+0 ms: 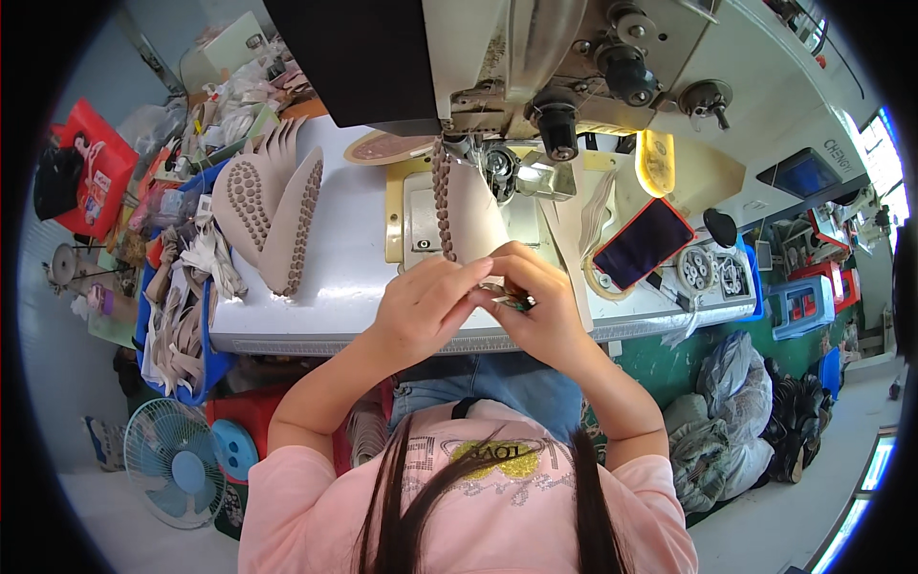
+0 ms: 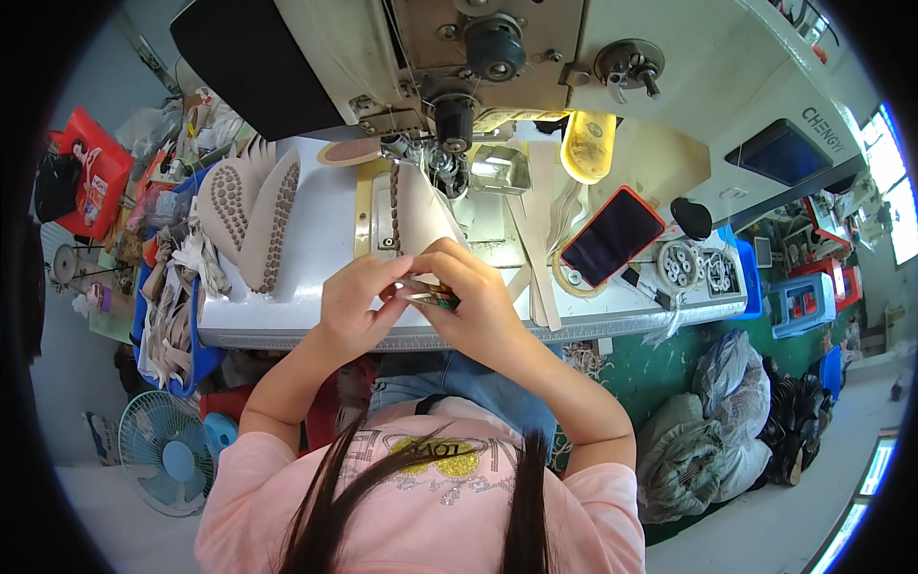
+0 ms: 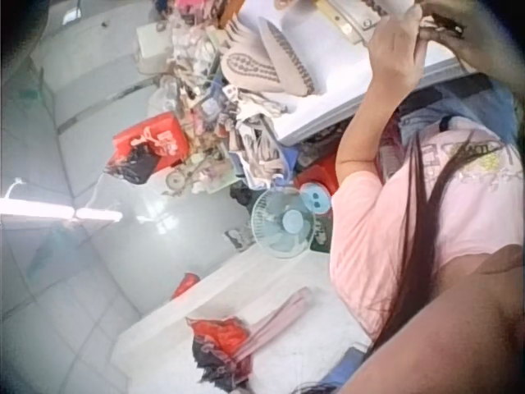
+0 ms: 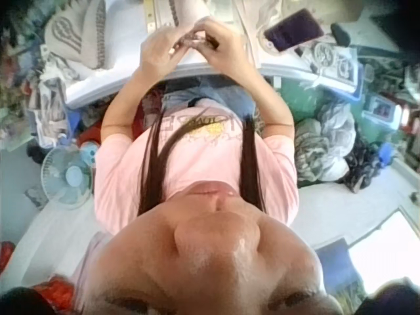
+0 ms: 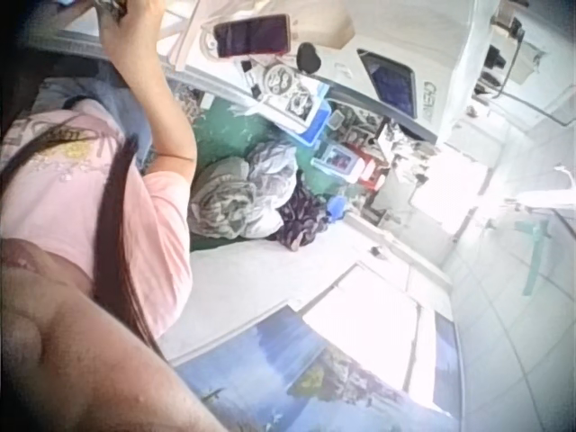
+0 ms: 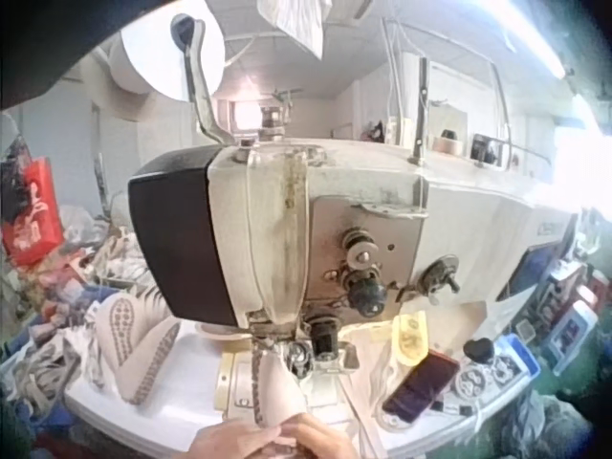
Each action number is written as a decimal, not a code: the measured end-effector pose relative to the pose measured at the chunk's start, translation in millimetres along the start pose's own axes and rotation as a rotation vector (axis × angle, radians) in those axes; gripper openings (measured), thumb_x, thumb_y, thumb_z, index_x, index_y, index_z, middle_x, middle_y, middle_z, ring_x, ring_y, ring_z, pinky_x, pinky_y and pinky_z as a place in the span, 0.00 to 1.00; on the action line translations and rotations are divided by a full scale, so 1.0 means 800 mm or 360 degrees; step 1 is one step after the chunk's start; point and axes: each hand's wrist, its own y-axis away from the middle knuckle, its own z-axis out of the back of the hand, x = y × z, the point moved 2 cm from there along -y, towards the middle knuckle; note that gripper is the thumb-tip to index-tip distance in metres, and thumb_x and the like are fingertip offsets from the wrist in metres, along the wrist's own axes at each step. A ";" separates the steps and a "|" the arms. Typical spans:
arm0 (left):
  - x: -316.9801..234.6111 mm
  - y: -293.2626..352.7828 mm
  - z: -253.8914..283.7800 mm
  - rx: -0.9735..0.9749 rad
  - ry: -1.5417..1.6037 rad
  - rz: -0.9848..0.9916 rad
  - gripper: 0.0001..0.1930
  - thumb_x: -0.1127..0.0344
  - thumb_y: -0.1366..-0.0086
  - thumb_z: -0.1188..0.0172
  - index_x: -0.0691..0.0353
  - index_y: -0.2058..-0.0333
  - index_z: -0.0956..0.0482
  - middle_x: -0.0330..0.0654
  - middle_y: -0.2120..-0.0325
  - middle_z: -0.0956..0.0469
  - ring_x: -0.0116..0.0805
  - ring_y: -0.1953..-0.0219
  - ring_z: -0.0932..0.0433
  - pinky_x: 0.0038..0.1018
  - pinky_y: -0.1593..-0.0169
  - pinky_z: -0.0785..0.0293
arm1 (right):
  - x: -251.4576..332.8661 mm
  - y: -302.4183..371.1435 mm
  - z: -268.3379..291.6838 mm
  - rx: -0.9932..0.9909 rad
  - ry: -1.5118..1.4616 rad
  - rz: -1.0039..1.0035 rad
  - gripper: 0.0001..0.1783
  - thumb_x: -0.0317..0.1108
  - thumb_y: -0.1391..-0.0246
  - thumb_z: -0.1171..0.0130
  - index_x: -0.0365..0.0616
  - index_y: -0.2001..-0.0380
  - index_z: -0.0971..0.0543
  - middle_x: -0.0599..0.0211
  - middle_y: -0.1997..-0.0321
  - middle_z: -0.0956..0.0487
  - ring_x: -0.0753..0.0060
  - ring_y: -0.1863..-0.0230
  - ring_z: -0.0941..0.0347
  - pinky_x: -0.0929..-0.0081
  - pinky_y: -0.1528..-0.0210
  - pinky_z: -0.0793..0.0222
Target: Stitching shoe components using an industrial sewing machine.
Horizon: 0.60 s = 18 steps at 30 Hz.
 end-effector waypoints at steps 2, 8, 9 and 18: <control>0.003 -0.010 -0.007 -0.0028 0.0052 -0.0023 0.26 0.79 0.61 0.40 0.64 0.58 0.33 0.39 0.77 0.29 0.32 0.79 0.30 0.25 0.80 0.35 | -0.005 0.002 0.006 -0.0042 0.0047 0.0009 0.09 0.22 0.64 0.40 0.36 0.76 0.29 0.69 0.76 0.31 0.81 0.81 0.42 0.84 0.80 0.46; -0.016 -0.029 0.016 -0.0006 -0.0025 -0.0275 0.22 0.75 0.61 0.37 0.63 0.63 0.31 0.37 0.83 0.32 0.30 0.86 0.36 0.23 0.84 0.41 | 0.017 -0.003 0.059 -0.0362 0.0123 0.0117 0.07 0.20 0.63 0.43 0.37 0.76 0.28 0.68 0.76 0.29 0.84 0.82 0.40 0.86 0.81 0.44; -0.020 -0.033 0.028 -0.0067 0.0035 -0.0223 0.20 0.74 0.60 0.36 0.63 0.64 0.31 0.37 0.84 0.32 0.29 0.87 0.37 0.22 0.85 0.42 | 0.023 -0.003 0.077 -0.0635 0.0070 0.0271 0.07 0.20 0.61 0.44 0.37 0.74 0.28 0.68 0.76 0.28 0.86 0.81 0.39 0.89 0.80 0.44; -0.089 -0.101 0.127 -0.0610 0.0200 -0.0441 0.11 0.67 0.46 0.56 0.67 0.66 0.35 0.45 0.75 0.36 0.29 0.76 0.39 0.23 0.75 0.45 | 0.031 -0.057 0.163 -0.1328 0.0232 0.0647 0.09 0.28 0.50 0.50 0.29 0.69 0.28 0.69 0.82 0.31 0.89 0.87 0.45 0.90 0.85 0.55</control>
